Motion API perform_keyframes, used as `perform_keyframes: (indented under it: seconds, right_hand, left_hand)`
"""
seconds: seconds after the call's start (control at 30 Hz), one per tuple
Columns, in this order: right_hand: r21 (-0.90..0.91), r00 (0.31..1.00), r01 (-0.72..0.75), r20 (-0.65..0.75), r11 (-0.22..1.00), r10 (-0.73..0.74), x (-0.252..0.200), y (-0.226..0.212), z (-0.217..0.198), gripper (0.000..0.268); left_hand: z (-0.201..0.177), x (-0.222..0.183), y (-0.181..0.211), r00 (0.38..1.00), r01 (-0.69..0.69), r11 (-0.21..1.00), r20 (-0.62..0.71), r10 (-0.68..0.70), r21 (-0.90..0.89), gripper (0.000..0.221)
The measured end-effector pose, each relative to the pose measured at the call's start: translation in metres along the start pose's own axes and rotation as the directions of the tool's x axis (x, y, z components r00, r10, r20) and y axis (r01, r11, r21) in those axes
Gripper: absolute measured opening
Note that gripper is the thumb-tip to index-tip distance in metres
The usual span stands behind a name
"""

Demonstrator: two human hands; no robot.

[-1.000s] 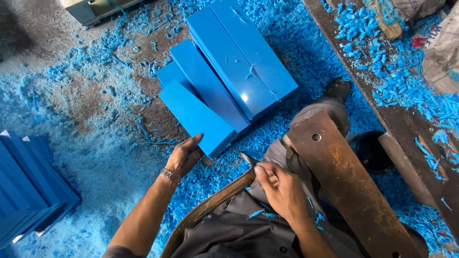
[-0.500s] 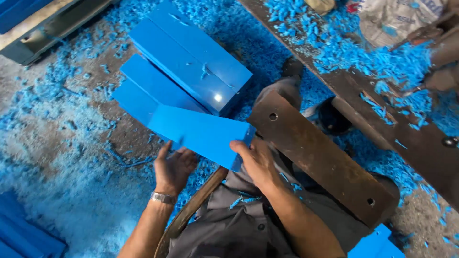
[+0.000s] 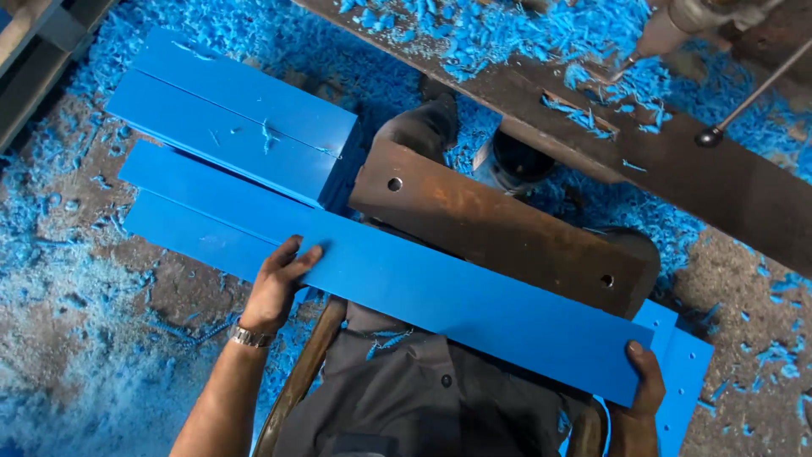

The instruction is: Drilling holes into blue plastic blocks using a drill press and a metal template.

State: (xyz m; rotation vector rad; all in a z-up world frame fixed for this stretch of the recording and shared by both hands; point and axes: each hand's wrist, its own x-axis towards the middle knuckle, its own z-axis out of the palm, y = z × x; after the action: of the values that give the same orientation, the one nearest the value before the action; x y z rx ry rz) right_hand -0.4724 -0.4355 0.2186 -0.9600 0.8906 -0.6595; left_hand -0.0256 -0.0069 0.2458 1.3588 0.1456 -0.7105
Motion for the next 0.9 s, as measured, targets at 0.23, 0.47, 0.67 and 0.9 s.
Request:
perform_keyframes:
  seconds: [0.23, 0.47, 0.67, 0.9]
  right_hand:
    - [-0.825, 0.946, -0.035, -0.210, 0.565, -0.249, -0.006, 0.007, -0.026, 0.057]
    - [-0.942, 0.851, 0.209, 0.043, 0.263, -0.523, 0.015, -0.067, 0.079, 0.039]
    - [-0.944, 0.872, 0.220, 0.077, 0.247, -0.483, 0.034, -0.076, 0.100, 0.034]
    - [-0.653, 0.878, 0.252, -0.156, 0.714, -0.452, 0.027, -0.077, 0.095, 0.036]
  left_hand:
    - [0.030, 0.003, 0.034, 0.986, -0.138, 0.602, 0.166, 0.009, 0.786, 0.039]
    - [0.080, 0.033, 0.089, 0.872, -0.439, 0.556, 0.184, 0.454, 0.706, 0.041]
    - [0.100, 0.056, 0.091, 0.805, -0.532, 0.427, 0.282, 0.521, 0.731, 0.037]
    - [0.107, 0.026, 0.109, 0.819, -0.515, 0.553, 0.186, 0.543, 0.655, 0.032]
